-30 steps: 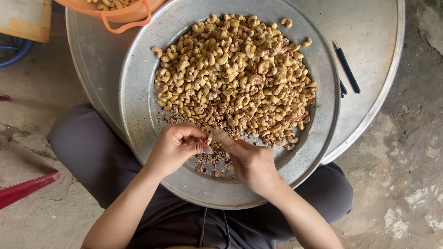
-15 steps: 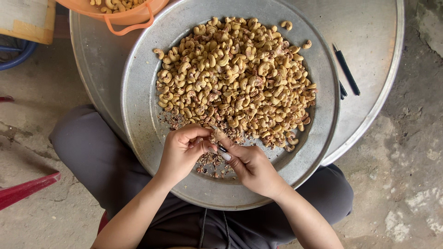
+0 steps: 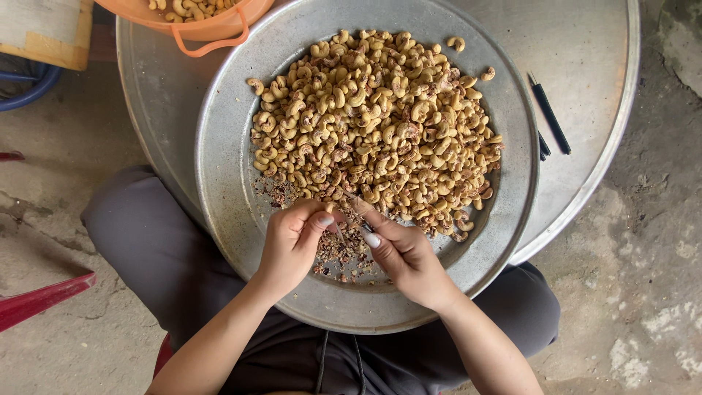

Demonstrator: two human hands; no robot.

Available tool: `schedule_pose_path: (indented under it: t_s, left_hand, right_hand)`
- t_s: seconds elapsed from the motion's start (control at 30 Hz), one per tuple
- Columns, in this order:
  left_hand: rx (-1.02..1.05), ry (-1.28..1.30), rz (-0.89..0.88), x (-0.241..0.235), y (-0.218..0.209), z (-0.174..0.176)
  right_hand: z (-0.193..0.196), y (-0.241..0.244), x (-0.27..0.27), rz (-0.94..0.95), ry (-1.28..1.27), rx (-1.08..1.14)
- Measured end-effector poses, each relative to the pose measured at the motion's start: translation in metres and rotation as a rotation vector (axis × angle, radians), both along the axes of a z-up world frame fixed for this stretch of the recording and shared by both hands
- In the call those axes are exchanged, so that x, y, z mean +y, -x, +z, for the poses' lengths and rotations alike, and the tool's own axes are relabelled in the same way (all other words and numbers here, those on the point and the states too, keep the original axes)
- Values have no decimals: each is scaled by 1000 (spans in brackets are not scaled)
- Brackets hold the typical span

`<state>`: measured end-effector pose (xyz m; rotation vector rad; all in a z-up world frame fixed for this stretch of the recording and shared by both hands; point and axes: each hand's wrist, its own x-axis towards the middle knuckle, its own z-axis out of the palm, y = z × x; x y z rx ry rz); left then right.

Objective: The person sits on the floor and uses a small knife to peel the skin off raw cashew nuts. They pick up each nut, carefully remove the outer layer, and place the peeled nut into a separate orange bowl while discarding the skins into the metal tray.

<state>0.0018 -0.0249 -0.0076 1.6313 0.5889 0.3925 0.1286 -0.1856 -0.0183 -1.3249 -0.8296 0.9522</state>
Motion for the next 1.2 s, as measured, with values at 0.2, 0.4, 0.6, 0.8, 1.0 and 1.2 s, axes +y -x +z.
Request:
schedule_pose_path:
  t_s: [0.2, 0.4, 0.6, 0.8, 1.0, 1.2]
  left_hand:
    - [-84, 118, -68, -9, 8, -26]
    - [-113, 105, -109, -18, 5, -30]
    - [-124, 168, -13, -29, 5, -36]
    - [-134, 163, 3, -31, 6, -37]
    - [-158, 185, -5, -30, 7, -39]
    - [-161, 162, -27, -26, 9, -42]
  right_hand:
    - [17, 2, 6, 21, 16, -30]
    - [18, 1, 2, 30, 56, -179]
    - [24, 3, 3, 6, 51, -305]
    - [26, 4, 1, 4, 71, -349]
    - [23, 7, 0, -11, 99, -359]
    - [16, 9, -2, -36, 103, -334]
